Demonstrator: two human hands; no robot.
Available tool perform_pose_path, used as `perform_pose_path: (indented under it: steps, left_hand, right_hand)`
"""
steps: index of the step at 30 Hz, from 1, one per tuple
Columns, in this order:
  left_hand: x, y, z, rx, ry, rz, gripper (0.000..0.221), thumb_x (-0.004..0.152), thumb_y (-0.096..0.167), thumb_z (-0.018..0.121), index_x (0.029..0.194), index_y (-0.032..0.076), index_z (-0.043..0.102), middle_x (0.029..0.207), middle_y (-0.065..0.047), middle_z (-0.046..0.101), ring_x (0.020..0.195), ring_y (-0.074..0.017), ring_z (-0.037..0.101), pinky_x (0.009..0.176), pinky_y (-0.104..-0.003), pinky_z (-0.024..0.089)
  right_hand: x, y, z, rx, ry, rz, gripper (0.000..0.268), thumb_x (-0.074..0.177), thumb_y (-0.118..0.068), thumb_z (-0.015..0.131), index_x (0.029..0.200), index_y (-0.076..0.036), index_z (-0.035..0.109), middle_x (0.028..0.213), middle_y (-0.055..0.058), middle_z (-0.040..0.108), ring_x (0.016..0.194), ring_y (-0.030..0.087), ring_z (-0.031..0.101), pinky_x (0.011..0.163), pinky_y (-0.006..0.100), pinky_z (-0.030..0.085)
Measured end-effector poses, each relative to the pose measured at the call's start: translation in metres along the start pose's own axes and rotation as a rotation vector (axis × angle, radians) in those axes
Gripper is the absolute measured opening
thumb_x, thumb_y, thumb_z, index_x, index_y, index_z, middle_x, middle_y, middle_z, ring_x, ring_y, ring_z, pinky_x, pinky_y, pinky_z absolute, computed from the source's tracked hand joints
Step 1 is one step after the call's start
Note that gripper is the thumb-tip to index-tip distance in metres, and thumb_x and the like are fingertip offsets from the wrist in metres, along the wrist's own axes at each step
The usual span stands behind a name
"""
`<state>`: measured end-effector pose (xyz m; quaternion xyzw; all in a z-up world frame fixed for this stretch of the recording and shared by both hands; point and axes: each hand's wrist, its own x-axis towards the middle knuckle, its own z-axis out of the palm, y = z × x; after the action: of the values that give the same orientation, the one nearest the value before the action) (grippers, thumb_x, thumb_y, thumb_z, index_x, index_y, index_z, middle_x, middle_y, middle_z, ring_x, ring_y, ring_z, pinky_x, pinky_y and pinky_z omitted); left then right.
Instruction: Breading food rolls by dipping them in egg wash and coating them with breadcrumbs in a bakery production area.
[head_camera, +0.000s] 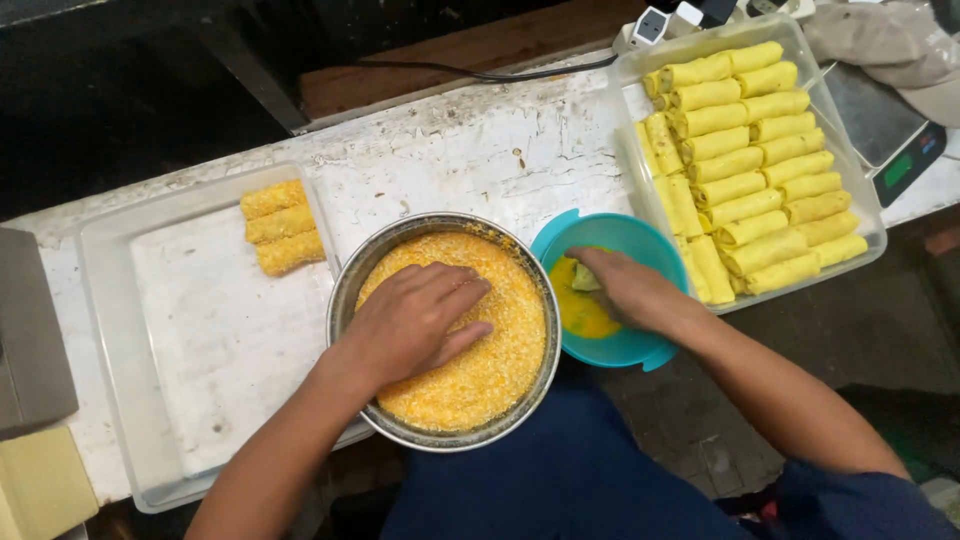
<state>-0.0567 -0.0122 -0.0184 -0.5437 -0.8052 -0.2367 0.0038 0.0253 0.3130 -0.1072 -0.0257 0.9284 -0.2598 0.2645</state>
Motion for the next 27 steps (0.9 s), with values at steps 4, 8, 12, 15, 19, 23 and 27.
perform_pose_path:
  steps: [4,8,12,15,19,23,27]
  left_hand:
    - [0.012,-0.001,0.011,-0.012,-0.179,-0.032,0.033,0.095,0.035,0.061,0.112,0.008,0.068,0.105,-0.014,0.07,0.1,-0.0278,0.068,0.076,-0.037,0.054]
    - [0.012,-0.005,0.011,-0.023,-0.216,-0.061,0.033,0.096,0.036,0.059,0.112,0.009,0.068,0.102,-0.013,0.071,0.099,-0.0272,0.069,0.075,-0.037,0.054]
    - [0.009,-0.009,0.01,-0.043,-0.241,-0.111,0.032,0.096,0.034,0.06,0.113,0.009,0.069,0.103,-0.013,0.072,0.101,-0.0258,0.069,0.077,-0.036,0.054]
    - [0.006,-0.011,0.014,-0.048,-0.241,-0.106,0.031,0.096,0.033,0.06,0.112,0.009,0.069,0.101,-0.013,0.072,0.098,-0.0261,0.069,0.076,-0.036,0.054]
    - [0.005,-0.013,0.016,-0.039,-0.234,-0.103,0.03,0.096,0.034,0.06,0.111,0.01,0.07,0.098,-0.011,0.072,0.095,-0.0243,0.07,0.075,-0.035,0.054]
    - [0.001,-0.012,0.018,-0.039,-0.193,-0.101,0.028,0.095,0.033,0.063,0.11,0.011,0.071,0.097,-0.011,0.072,0.093,-0.025,0.07,0.074,-0.035,0.054]
    - [0.0,-0.013,0.02,-0.034,-0.177,-0.1,0.026,0.094,0.032,0.063,0.107,0.011,0.071,0.094,-0.011,0.072,0.09,-0.0243,0.07,0.072,-0.035,0.053]
  right_hand:
    - [0.002,-0.001,0.012,-0.368,0.233,-0.085,0.071,0.086,-0.017,0.065,0.149,-0.015,0.033,0.125,0.014,0.053,0.108,0.039,0.059,0.09,0.048,0.053]
    - [-0.008,-0.014,0.006,-0.149,0.152,0.041,0.094,0.073,-0.025,0.083,0.149,-0.016,0.03,0.13,0.015,0.049,0.116,0.041,0.057,0.096,0.049,0.053]
    - [-0.014,-0.009,0.008,-0.101,0.13,0.102,0.073,0.076,-0.034,0.08,0.135,-0.012,0.044,0.115,0.013,0.057,0.107,0.036,0.065,0.088,0.048,0.057]
    - [-0.013,-0.011,0.017,-0.293,0.088,0.063,0.052,0.079,-0.035,0.075,0.123,-0.014,0.056,0.106,0.008,0.061,0.104,0.032,0.065,0.086,0.046,0.056]
    - [-0.001,0.008,0.035,-0.571,0.271,0.032,0.039,0.081,-0.036,0.066,0.116,-0.021,0.058,0.094,0.001,0.06,0.091,0.023,0.065,0.073,0.039,0.057]
    - [-0.002,0.007,0.038,-0.748,0.534,0.086,0.029,0.08,-0.036,0.062,0.101,-0.019,0.053,0.083,0.001,0.051,0.08,0.021,0.062,0.06,0.034,0.054]
    - [-0.018,-0.032,0.014,-0.436,0.214,0.164,0.049,0.081,-0.053,0.07,0.103,-0.012,0.055,0.09,0.008,0.062,0.089,0.03,0.069,0.072,0.041,0.059]
